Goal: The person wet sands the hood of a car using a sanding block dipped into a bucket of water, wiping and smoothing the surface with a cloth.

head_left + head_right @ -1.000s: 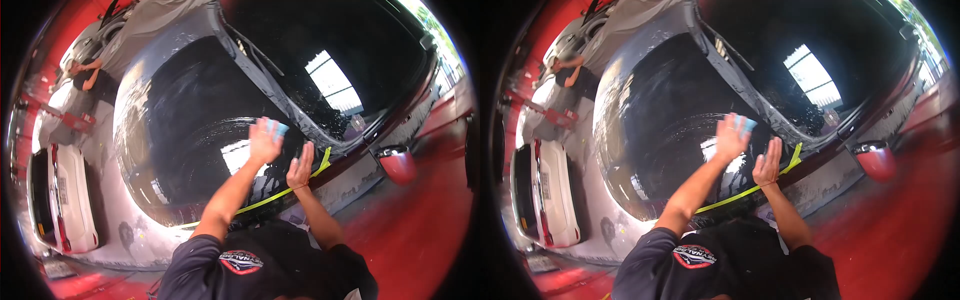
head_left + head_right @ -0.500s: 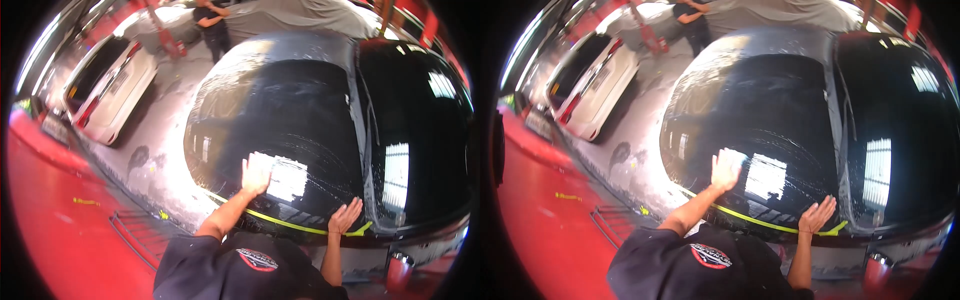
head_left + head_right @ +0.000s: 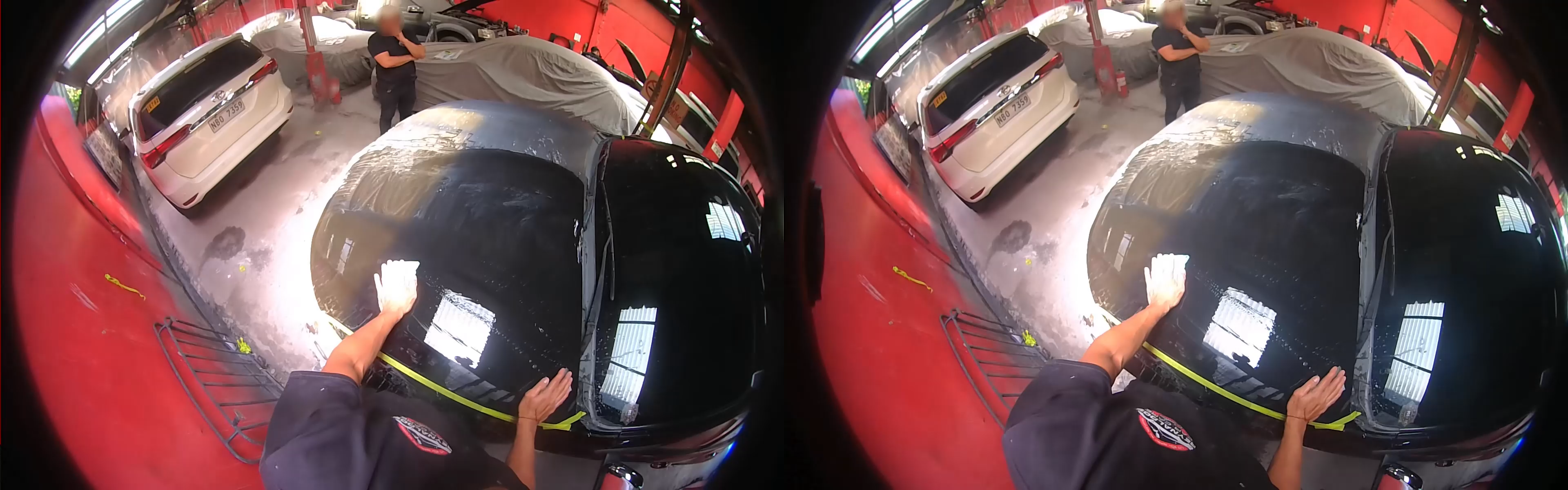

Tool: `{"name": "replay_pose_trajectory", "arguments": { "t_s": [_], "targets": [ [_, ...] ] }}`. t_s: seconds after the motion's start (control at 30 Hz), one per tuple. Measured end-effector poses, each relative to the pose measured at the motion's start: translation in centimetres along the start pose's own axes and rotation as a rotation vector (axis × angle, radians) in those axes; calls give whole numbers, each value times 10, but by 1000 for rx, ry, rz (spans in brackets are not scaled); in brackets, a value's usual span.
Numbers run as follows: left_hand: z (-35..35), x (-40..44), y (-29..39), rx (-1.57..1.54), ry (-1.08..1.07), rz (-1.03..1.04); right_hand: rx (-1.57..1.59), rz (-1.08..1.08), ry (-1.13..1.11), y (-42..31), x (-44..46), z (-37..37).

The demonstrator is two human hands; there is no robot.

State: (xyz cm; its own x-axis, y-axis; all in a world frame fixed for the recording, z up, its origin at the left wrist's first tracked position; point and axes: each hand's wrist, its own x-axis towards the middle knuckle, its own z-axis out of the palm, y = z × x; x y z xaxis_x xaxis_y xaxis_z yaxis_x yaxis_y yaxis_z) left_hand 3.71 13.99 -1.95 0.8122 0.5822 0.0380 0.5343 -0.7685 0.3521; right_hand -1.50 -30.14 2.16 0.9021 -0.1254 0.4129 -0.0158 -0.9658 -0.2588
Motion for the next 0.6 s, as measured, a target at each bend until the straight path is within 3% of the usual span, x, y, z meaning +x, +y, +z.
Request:
{"name": "replay_pose_trajectory", "arguments": {
  "t_s": [0.1, 0.43, 0.53, 0.6],
  "targets": [
    [18, -10, 0, 53, 87, -27, 15, 4, -14, -1, -2, -3],
    [-8, -16, 12, -141, 50, -38, 23, 23, 0, -8, -1, -8],
    [-42, -26, 33, 65, -6, -93, 49, 40, -13, -8, -1, -10],
    [-74, -12, 34, 84, 130, 152, 41, 36, 8, -4, 0, -8]
  ]
}}
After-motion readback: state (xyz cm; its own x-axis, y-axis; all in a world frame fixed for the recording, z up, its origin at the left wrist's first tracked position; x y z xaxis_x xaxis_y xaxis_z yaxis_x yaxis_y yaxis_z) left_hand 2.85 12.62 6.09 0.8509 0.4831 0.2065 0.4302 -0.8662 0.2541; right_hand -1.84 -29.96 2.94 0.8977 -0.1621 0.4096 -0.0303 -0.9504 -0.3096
